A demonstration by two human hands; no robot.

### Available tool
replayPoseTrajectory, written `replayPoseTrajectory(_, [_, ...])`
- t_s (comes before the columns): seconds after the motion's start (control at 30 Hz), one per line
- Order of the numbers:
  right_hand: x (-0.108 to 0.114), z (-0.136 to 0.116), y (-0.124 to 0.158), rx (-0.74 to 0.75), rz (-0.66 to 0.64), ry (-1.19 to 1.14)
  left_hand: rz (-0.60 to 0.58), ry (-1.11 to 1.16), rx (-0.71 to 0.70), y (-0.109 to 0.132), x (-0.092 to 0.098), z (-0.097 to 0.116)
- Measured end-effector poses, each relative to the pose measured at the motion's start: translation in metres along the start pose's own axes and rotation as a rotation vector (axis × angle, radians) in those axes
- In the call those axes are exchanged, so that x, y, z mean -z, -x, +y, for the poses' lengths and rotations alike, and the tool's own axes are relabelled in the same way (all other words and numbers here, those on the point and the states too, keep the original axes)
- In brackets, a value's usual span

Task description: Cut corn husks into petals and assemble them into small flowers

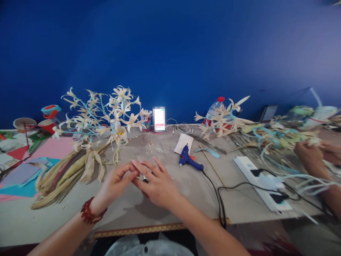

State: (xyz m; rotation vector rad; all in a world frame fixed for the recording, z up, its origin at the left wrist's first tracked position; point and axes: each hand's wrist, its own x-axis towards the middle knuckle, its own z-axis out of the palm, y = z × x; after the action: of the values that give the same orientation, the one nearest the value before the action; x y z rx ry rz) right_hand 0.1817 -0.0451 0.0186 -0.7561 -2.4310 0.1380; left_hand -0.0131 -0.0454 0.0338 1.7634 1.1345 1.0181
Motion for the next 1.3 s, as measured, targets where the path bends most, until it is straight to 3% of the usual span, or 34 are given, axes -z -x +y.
replayPoseTrajectory(0.1, [0.002, 0.003, 0.007, -0.045, 0.032, -0.005, 0.120, 0.203, 0.115, -0.002, 0.003, -0.013])
replayPoseTrajectory(0.17, [0.004, 0.006, 0.014, -0.136, 0.090, -0.055, 0.138, 0.338, 0.165, -0.002, 0.004, -0.020])
replayPoseTrajectory(0.33, [0.004, 0.009, 0.012, -0.377, 0.236, -0.384, 0.060, 0.636, 0.269, -0.004, -0.002, -0.024])
replayPoseTrajectory(0.5, [-0.005, 0.006, -0.008, -0.484, 0.209, -0.705, 0.004, 0.727, 0.233, -0.007, -0.010, -0.020])
replayPoseTrajectory(0.63, [-0.013, 0.009, -0.016, -0.437, 0.202, -0.673, 0.034, 0.610, 0.255, -0.009, -0.013, -0.023])
replayPoseTrajectory(0.73, [-0.018, 0.014, -0.017, -0.384, 0.230, -0.576, 0.032, 0.644, 0.313, -0.011, -0.015, -0.028])
replayPoseTrajectory(0.97, [-0.027, 0.025, -0.012, -0.297, 0.194, -0.413, -0.034, 0.861, 0.413, -0.015, -0.019, -0.040])
replayPoseTrajectory(1.07, [-0.029, 0.029, -0.011, -0.277, 0.194, -0.363, -0.094, 1.060, 0.434, -0.015, -0.020, -0.043])
replayPoseTrajectory(1.17, [-0.030, 0.032, -0.012, -0.242, 0.239, -0.324, -0.186, 1.236, 0.473, -0.014, -0.019, -0.044])
replayPoseTrajectory(1.3, [-0.032, 0.036, -0.012, -0.282, 0.335, -0.449, -0.285, 1.353, 0.528, -0.014, -0.017, -0.044])
